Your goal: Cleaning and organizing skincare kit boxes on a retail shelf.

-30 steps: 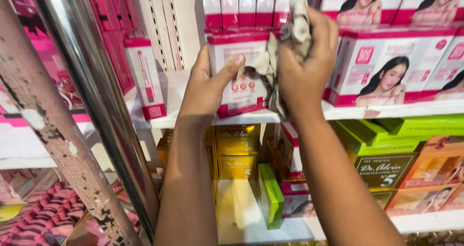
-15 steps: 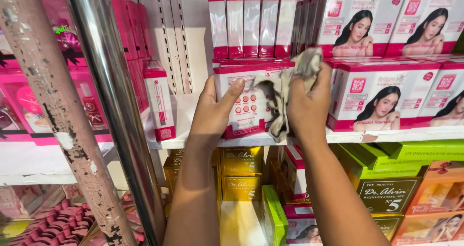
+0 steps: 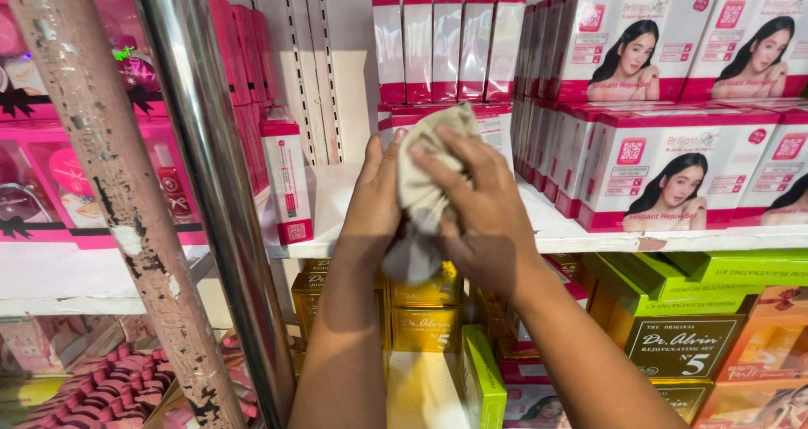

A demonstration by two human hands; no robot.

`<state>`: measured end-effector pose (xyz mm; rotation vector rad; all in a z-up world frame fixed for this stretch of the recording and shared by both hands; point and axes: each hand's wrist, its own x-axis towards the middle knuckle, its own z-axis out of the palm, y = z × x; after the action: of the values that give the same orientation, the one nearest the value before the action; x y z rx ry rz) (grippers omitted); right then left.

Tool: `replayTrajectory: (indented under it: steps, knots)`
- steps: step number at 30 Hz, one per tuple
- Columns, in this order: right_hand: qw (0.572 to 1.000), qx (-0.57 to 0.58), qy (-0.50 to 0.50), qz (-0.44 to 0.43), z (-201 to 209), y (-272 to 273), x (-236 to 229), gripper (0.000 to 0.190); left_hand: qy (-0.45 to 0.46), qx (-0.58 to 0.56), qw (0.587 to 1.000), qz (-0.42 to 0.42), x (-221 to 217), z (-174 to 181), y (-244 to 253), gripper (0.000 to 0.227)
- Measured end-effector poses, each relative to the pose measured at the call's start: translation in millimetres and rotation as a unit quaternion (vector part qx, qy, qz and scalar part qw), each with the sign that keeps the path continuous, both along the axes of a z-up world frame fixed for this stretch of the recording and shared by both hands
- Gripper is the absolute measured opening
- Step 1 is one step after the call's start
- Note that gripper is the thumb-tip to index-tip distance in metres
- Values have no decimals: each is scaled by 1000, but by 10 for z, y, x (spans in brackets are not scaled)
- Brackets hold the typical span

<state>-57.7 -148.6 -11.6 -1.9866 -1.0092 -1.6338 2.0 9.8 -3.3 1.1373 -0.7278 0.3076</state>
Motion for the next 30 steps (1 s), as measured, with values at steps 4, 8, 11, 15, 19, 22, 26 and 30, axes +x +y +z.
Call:
replayTrajectory:
  steps: [4, 8, 11, 15, 19, 22, 26, 30]
  knots:
    - [989, 110, 95, 4, 69, -163, 226, 71, -52, 61, 988, 135, -174, 39, -23, 62]
    - [985, 171, 20, -27, -90, -71, 224, 61, -40, 33, 978, 204, -169, 29, -6, 64]
    - [992, 90, -88, -30, -123, -31, 57, 59, -11, 7, 972, 233, -140, 54, 34, 66]
    - [983, -85, -151, 53, -82, -100, -46, 59, 10, -79, 987, 138, -43, 48, 52, 66]
    - [982, -113, -139, 60, -32, -304, 26, 58, -11, -33, 974, 226, -8, 51, 84, 68]
    - [989, -89, -106, 53, 24, -493, 60, 55, 7, -94, 982, 162, 8, 65, 89, 65]
    - [992, 69, -44, 99, -7, -554, 113, 46, -7, -152, 974, 170, -80, 68, 73, 61]
    - [974, 202, -85, 60, -77, -361, -1, 46, -62, -151, 961, 224, -227, 44, -3, 56]
